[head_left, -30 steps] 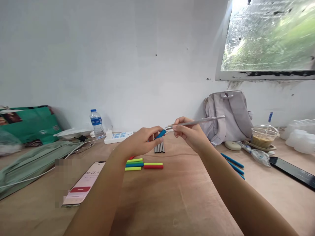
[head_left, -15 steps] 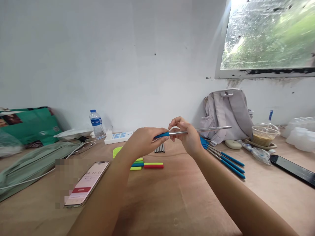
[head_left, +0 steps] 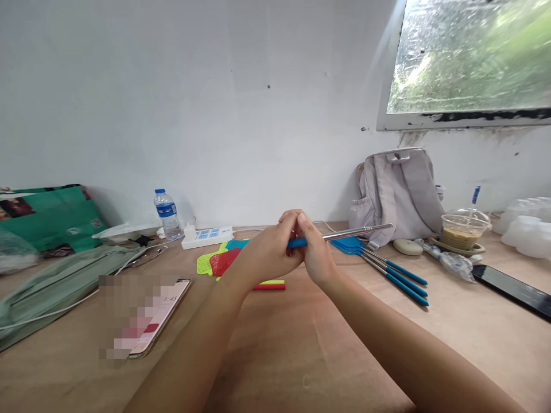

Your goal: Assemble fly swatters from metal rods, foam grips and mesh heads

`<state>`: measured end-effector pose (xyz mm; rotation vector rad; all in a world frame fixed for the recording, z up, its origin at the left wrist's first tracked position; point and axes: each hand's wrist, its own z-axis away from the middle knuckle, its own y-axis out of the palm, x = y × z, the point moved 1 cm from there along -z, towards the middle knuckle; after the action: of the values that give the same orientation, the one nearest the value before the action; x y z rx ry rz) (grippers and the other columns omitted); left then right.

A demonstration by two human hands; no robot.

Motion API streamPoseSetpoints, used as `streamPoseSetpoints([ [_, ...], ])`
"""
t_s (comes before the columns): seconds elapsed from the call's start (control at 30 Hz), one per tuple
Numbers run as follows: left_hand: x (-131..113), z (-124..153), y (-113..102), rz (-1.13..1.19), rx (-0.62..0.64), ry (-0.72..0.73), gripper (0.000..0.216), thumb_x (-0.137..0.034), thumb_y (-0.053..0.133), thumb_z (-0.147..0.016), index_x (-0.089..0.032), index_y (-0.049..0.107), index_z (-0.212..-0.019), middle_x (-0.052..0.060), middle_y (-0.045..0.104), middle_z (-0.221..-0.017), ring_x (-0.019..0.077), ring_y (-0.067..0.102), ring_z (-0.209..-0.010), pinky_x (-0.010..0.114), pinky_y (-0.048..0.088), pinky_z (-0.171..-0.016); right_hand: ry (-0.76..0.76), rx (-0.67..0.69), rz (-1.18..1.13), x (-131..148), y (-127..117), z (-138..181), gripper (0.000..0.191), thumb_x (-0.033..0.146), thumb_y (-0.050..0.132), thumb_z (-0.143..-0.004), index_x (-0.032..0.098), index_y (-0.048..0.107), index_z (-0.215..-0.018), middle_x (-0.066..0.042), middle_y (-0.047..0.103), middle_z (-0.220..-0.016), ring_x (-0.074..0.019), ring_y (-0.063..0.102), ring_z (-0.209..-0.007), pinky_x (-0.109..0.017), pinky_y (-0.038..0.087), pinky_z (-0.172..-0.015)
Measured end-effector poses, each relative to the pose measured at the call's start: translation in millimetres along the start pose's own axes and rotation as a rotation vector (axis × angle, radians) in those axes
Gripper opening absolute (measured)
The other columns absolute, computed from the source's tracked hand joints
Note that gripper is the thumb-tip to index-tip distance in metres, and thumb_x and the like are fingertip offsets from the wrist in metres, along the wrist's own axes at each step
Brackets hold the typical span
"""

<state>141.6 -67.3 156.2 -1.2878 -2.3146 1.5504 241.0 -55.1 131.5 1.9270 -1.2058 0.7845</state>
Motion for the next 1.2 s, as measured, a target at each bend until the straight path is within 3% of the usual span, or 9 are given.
streamPoseSetpoints([
  [0.13, 1, 1, 0, 0.076, 0.052, -0.071, 0.032, -0.028, 0.05, -0.072, -0.022, 0.041, -0.102, -0.002, 0.054, -0.071, 0.0136, 0.052, -0.06, 0.023, 0.037, -0.052, 0.073, -0.022, 0.104, 4, -6, -9, 0.029, 0.042, 0.049, -0.075, 0.019, 0.043, -0.059, 0.006, 0.041, -0.054, -0.0083, 0.044, -0.048, -0.02, 0.034, -0.042],
  [0.3, 9, 0, -5, 0.137, 0.211, -0.133, 0.025, -0.042, 0.031, -0.085, -0.024, 0.04, -0.099, -0.002, 0.052, -0.075, 0.0114, 0.047, -0.06, 0.024, 0.037, -0.053, 0.049, -0.238, 0.045, -1, -35, -26, 0.024, 0.031, 0.067, -0.06, 0.019, 0.046, -0.064, 0.007, 0.042, -0.056, -0.0034, 0.034, -0.039, -0.018, 0.024, -0.037],
  [0.43, 25, -6, -7, 0.067, 0.155, -0.103, 0.02, -0.041, 0.036, -0.084, -0.023, 0.043, -0.087, -0.003, 0.052, -0.069, 0.0115, 0.045, -0.057, 0.024, 0.034, -0.052, 0.094, -0.167, -0.215, -12, -54, -36, 0.026, 0.043, 0.047, -0.073, 0.019, 0.045, -0.062, 0.005, 0.044, -0.054, -0.0028, 0.024, -0.032, -0.02, 0.016, -0.033],
  [0.57, 39, -10, -4, 0.082, 0.04, -0.071, 0.017, -0.037, 0.043, -0.08, -0.021, 0.044, -0.077, -0.003, 0.051, -0.071, 0.0109, 0.046, -0.061, 0.023, 0.035, -0.055, 0.159, -0.178, -0.249, -25, -56, -38, 0.023, 0.035, 0.038, -0.075, 0.018, 0.049, -0.064, 0.002, 0.051, -0.053, -0.0056, 0.029, -0.033, -0.02, 0.018, -0.033],
  [0.77, 35, -12, 8, 0.179, 0.061, -0.069, 0.017, -0.035, 0.047, -0.078, -0.019, 0.043, -0.073, -0.004, 0.048, -0.065, 0.009, 0.043, -0.057, 0.022, 0.034, -0.053, 0.175, -0.29, -0.278, -39, -48, -33, 0.028, 0.028, 0.029, -0.072, 0.017, 0.052, -0.06, 0.0, 0.05, -0.044, -0.008, 0.032, -0.03, -0.021, 0.021, -0.032],
  [0.87, 38, -16, 15, 0.289, 0.074, -0.067, 0.019, -0.037, 0.047, -0.078, -0.019, 0.045, -0.075, -0.002, 0.055, -0.07, 0.0109, 0.05, -0.064, 0.024, 0.039, -0.059, 0.201, -0.239, -0.268, -43, -44, -31, 0.025, 0.03, 0.032, -0.071, 0.018, 0.048, -0.057, 0.003, 0.045, -0.04, -0.0081, 0.034, -0.029, -0.02, 0.021, -0.031],
  [0.97, 60, -22, 21, 0.386, 0.06, -0.135, 0.033, -0.041, 0.029, -0.086, -0.016, 0.051, -0.082, 0.004, 0.061, -0.078, 0.0139, 0.056, -0.07, 0.027, 0.044, -0.065, 0.233, -0.079, -0.194, -39, -45, -35, 0.025, 0.037, 0.039, -0.072, 0.018, 0.049, -0.059, 0.003, 0.047, -0.043, -0.011, 0.046, -0.035, -0.02, 0.03, -0.033],
  [1.07, 99, -23, 24, 0.235, -0.09, -0.291, 0.042, -0.035, 0.02, -0.089, -0.013, 0.053, -0.099, 0.01, 0.061, -0.098, 0.0165, 0.057, -0.084, 0.03, 0.044, -0.076, 0.167, -0.049, -0.063, -26, -57, -41, 0.028, 0.041, 0.047, -0.073, 0.017, 0.05, -0.059, 0.001, 0.049, -0.046, -0.0137, 0.052, -0.04, -0.023, 0.038, -0.036],
  [1.2, 145, -12, 39, -0.171, 0.216, -0.366, 0.032, -0.011, 0.038, -0.078, -0.019, 0.058, -0.102, 0.007, 0.057, -0.117, 0.0179, 0.049, -0.108, 0.028, 0.036, -0.09, 0.113, -0.122, 0.015, -10, -75, -46, 0.029, 0.041, 0.05, -0.074, 0.018, 0.048, -0.058, 0.002, 0.047, -0.046, -0.0131, 0.051, -0.038, -0.024, 0.039, -0.035],
])
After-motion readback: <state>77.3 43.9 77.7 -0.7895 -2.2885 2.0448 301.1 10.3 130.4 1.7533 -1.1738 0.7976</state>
